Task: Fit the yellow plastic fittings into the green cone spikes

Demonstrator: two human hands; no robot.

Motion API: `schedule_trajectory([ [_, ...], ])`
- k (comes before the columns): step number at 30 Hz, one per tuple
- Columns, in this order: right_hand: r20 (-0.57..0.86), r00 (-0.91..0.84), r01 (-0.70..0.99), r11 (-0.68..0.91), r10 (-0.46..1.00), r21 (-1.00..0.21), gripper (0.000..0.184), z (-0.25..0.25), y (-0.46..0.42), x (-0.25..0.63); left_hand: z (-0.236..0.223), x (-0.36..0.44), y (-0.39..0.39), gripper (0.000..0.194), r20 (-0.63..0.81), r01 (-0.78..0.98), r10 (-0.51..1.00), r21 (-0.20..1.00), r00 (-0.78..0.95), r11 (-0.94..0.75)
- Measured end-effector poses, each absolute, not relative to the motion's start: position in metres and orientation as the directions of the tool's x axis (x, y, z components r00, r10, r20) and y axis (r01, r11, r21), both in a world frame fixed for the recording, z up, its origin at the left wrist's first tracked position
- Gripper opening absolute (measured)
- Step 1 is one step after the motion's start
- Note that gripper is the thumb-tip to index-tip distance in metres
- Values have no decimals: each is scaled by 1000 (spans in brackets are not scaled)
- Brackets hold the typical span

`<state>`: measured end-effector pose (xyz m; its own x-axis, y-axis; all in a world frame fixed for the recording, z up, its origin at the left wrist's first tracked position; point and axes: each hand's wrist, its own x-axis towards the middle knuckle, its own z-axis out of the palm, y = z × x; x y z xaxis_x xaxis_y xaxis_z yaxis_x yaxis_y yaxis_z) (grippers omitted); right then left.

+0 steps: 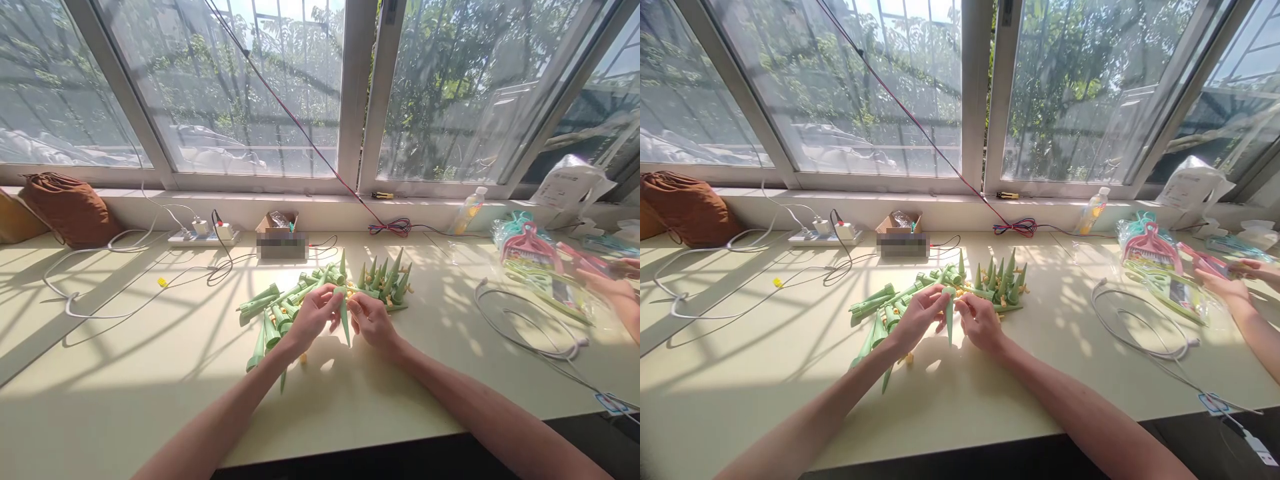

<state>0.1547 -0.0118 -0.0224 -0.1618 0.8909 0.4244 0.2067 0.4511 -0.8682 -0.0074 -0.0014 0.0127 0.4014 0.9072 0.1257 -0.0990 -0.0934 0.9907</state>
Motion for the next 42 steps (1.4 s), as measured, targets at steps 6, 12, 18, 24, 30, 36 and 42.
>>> schedule_trajectory([
  [6,347,-189,108,371,919,-922,45,-19,-12,154,15,-5,-3,35,195,-57,899,981,393,-188],
  [12,330,-175,43,342,928,-939,47,-21,-9,152,15,-4,-3,34,175,-51,905,984,388,-169],
  [18,401,-169,107,421,901,-901,36,-24,-10,151,10,-7,1,34,4,-217,931,973,366,81],
  [24,506,-144,238,526,851,-817,22,-20,-10,154,13,-6,3,37,-75,-315,922,927,379,205],
  [30,548,-118,291,556,828,-778,17,-24,-7,156,12,-6,3,36,-64,-271,914,945,401,184],
  [36,537,-122,285,547,835,-787,16,-25,-6,156,9,-7,4,34,-59,-262,919,950,391,172],
  [42,556,-126,264,568,822,-780,18,-26,-6,156,11,-7,3,34,-77,-256,911,947,405,193],
])
